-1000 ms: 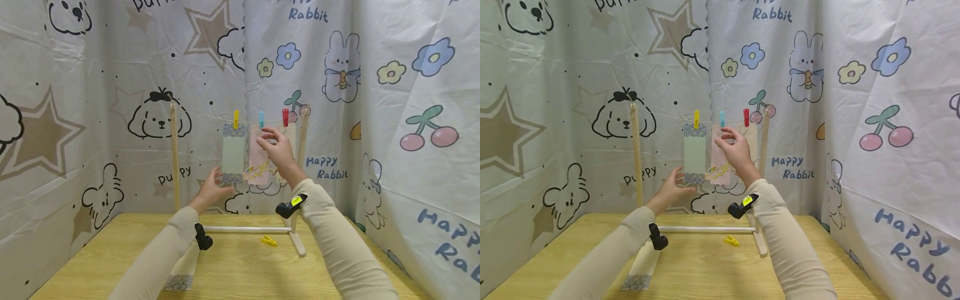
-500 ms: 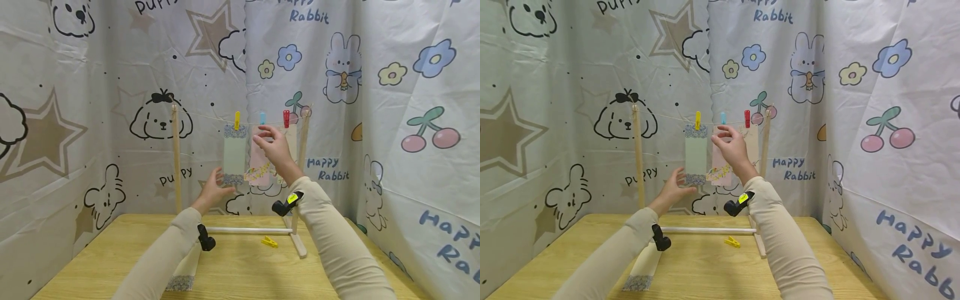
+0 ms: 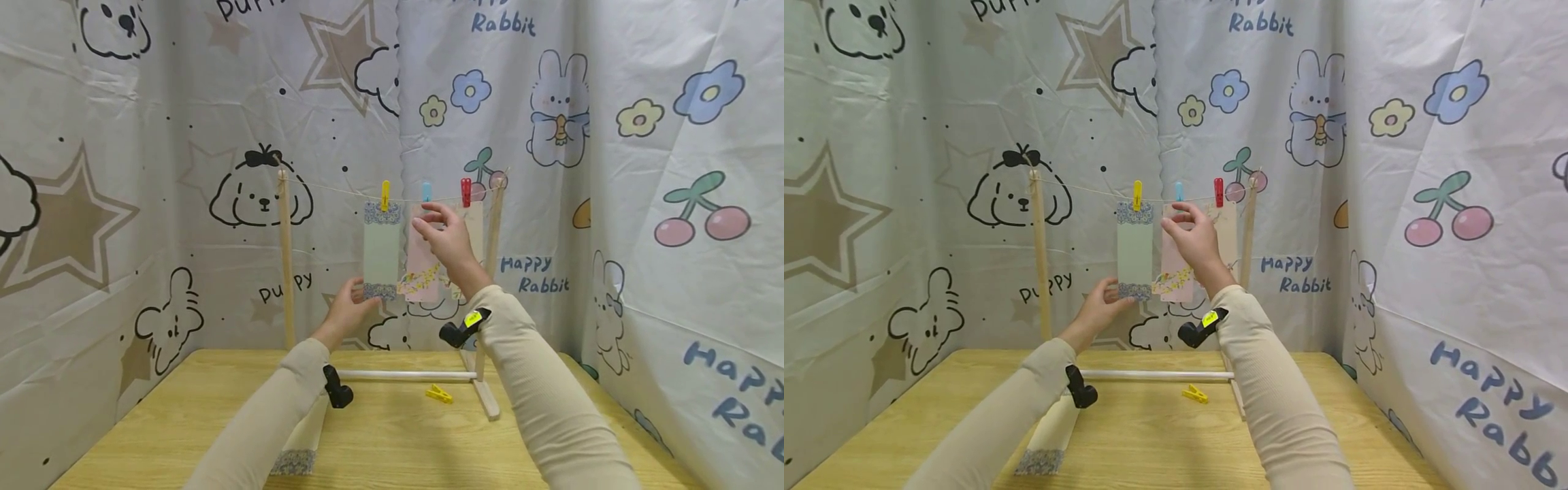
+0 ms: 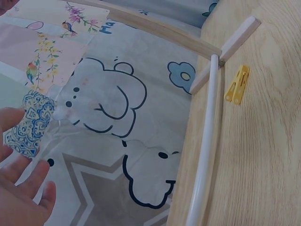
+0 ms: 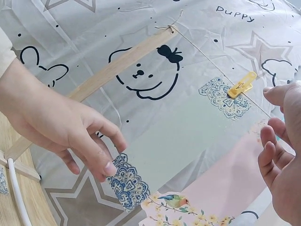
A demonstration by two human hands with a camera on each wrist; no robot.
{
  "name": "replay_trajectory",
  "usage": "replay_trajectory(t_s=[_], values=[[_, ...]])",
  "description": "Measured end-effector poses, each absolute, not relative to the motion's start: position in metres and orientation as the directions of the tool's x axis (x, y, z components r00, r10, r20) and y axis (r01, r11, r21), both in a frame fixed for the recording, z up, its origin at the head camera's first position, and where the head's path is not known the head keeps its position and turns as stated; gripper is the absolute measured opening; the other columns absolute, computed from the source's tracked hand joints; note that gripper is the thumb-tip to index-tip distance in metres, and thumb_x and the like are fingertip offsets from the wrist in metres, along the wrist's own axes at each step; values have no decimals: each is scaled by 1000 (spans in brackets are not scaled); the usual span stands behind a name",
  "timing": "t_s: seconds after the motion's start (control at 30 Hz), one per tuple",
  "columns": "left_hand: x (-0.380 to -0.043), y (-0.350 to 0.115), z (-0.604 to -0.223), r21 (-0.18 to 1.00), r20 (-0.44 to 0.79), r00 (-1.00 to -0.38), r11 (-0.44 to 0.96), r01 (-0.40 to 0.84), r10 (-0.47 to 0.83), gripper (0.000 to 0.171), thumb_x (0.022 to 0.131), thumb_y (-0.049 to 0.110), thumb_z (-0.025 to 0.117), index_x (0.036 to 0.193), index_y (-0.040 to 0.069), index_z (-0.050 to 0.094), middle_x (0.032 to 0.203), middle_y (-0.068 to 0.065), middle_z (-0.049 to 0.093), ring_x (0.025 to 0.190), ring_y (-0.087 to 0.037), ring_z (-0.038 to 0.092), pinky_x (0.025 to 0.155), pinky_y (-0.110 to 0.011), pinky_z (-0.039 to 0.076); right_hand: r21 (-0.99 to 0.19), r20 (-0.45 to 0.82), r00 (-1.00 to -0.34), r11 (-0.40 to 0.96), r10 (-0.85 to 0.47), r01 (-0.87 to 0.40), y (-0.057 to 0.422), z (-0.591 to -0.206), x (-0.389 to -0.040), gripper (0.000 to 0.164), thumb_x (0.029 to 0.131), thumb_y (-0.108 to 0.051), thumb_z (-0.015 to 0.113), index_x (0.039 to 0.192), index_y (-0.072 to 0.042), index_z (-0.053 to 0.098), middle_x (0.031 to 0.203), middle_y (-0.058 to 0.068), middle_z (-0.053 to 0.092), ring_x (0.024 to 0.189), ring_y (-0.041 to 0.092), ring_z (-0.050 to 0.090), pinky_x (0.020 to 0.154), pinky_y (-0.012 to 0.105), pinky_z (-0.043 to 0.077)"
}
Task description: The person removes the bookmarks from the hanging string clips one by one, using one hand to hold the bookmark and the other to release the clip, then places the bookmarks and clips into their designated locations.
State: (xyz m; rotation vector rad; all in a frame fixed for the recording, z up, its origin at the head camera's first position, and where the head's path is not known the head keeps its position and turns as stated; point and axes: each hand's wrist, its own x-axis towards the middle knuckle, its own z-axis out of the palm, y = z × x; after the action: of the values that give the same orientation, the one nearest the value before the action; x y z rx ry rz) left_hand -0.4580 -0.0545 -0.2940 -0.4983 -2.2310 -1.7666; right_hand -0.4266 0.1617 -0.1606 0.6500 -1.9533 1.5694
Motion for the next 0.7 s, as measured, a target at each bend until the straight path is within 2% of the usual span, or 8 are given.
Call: replay_trajectory(t_s=[0.13, 0.33, 0.47, 0.6, 0.7], values=[[-458, -55, -295, 881, 406, -909, 224, 417, 99, 62, 101, 22, 69, 153, 5, 41, 145, -24, 53, 135, -40, 49, 107, -55, 42, -719, 677, -736, 201, -19, -666, 160, -161, -429, 45, 102, -21, 69, 143, -7, 57, 122, 13, 59, 93, 21, 58, 66, 26, 45], [-458, -56, -297, 874, 410, -910, 257, 413, 66, 52, 103, 21, 67, 146, -1, 48, 140, -24, 54, 130, -40, 51, 104, -54, 45, -733, 663, -748, 194, -8, -652, 158, -161, -431, 44, 102, -22, 69, 143, -8, 58, 122, 12, 59, 93, 21, 58, 66, 26, 45], [-457, -57, -297, 867, 417, -906, 265, 421, 74, 45, 105, 19, 64, 141, -4, 52, 137, -24, 54, 128, -40, 52, 102, -53, 46, -740, 657, -754, 189, -7, -646, 158, -161, -432, 45, 102, -23, 69, 143, -7, 57, 124, 12, 59, 98, 28, 60, 67, 27, 46], [-457, -58, -295, 859, 422, -903, 280, 428, 83, 42, 106, 19, 62, 141, -3, 54, 137, -22, 53, 130, -38, 50, 102, -54, 45, -726, 666, -745, 210, -23, -655, 156, -160, -435, 46, 102, -21, 69, 144, -5, 57, 123, 15, 60, 104, 35, 62, 82, 38, 52], [-457, -58, -294, 858, 419, -904, 286, 426, 86, 38, 106, 19, 61, 137, -3, 57, 132, -21, 55, 125, -38, 53, 99, -53, 46, -712, 675, -738, 239, -31, -661, 154, -159, -437, 45, 102, -19, 69, 143, -4, 57, 122, 16, 61, 104, 32, 63, 93, 45, 52]])
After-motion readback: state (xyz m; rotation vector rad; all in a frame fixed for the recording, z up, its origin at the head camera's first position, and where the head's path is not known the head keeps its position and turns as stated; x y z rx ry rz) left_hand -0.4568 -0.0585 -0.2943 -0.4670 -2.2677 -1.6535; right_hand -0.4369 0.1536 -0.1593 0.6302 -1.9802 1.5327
